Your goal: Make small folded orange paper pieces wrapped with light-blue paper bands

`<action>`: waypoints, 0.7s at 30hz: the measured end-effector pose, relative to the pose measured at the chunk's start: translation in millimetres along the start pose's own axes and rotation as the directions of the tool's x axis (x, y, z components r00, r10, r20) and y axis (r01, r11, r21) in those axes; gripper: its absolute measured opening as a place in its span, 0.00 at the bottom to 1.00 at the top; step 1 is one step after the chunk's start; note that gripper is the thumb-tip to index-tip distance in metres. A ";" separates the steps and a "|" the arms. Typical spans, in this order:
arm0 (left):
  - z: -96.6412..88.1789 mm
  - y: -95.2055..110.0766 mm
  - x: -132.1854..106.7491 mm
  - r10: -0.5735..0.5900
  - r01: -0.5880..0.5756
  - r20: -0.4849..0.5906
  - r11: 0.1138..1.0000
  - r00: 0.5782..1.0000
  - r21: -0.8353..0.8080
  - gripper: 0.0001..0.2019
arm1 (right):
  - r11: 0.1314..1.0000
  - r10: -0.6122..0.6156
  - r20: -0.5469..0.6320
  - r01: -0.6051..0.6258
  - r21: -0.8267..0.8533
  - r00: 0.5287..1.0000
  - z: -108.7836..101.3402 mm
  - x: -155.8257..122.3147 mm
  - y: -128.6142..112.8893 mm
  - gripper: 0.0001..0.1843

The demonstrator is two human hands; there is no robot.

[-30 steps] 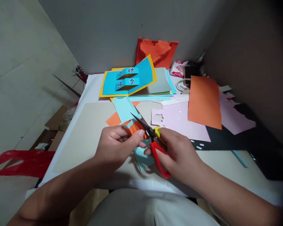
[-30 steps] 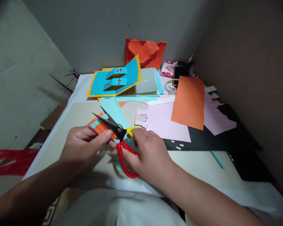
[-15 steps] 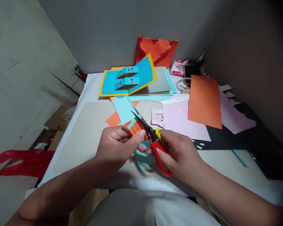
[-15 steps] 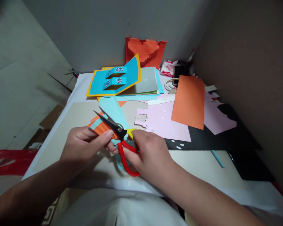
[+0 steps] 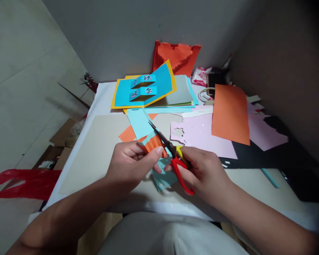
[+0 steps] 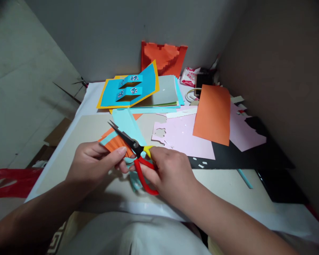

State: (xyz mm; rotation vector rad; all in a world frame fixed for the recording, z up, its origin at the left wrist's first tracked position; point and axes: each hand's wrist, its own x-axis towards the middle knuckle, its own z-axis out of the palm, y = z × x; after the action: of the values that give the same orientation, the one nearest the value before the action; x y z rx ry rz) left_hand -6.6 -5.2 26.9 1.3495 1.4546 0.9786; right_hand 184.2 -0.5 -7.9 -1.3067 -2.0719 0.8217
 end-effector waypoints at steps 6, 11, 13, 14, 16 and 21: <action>3.4 1.5 1.4 -0.041 0.042 0.057 0.999 0.998 -0.009 0.14 | 0.883 0.142 0.004 -0.129 0.451 0.990 -0.9 4.8 -4.1 0.08; 8.7 -7.6 -0.9 -0.018 0.003 0.186 0.997 0.982 0.077 0.13 | 0.718 0.257 0.037 -0.216 0.661 0.966 -4.9 7.3 -10.2 0.14; 8.9 -12.3 -1.8 0.013 -0.044 0.246 0.992 0.969 0.122 0.14 | 0.702 0.243 0.031 -0.198 0.684 0.969 -7.1 8.3 -12.4 0.14; 8.8 -14.0 -1.8 0.022 -0.059 0.266 0.989 0.964 0.132 0.14 | 0.697 0.239 0.029 -0.192 0.691 0.971 -8.3 9.0 -13.7 0.13; 8.4 -15.6 -0.6 0.028 -0.066 0.286 0.990 0.958 0.122 0.14 | 0.696 0.239 0.024 -0.188 0.693 0.971 -10.6 10.3 -17.1 0.13; 7.8 -15.4 3.8 0.011 -0.033 0.292 0.997 0.956 0.070 0.13 | 0.727 0.246 -0.009 -0.178 0.663 0.969 -12.0 11.0 -22.8 0.11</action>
State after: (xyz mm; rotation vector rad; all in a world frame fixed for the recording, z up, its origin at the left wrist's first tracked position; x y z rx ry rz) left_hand -3.6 -3.0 9.7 1.4971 1.2629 0.7087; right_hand 175.5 4.3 18.2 -1.1421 -1.3459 1.4045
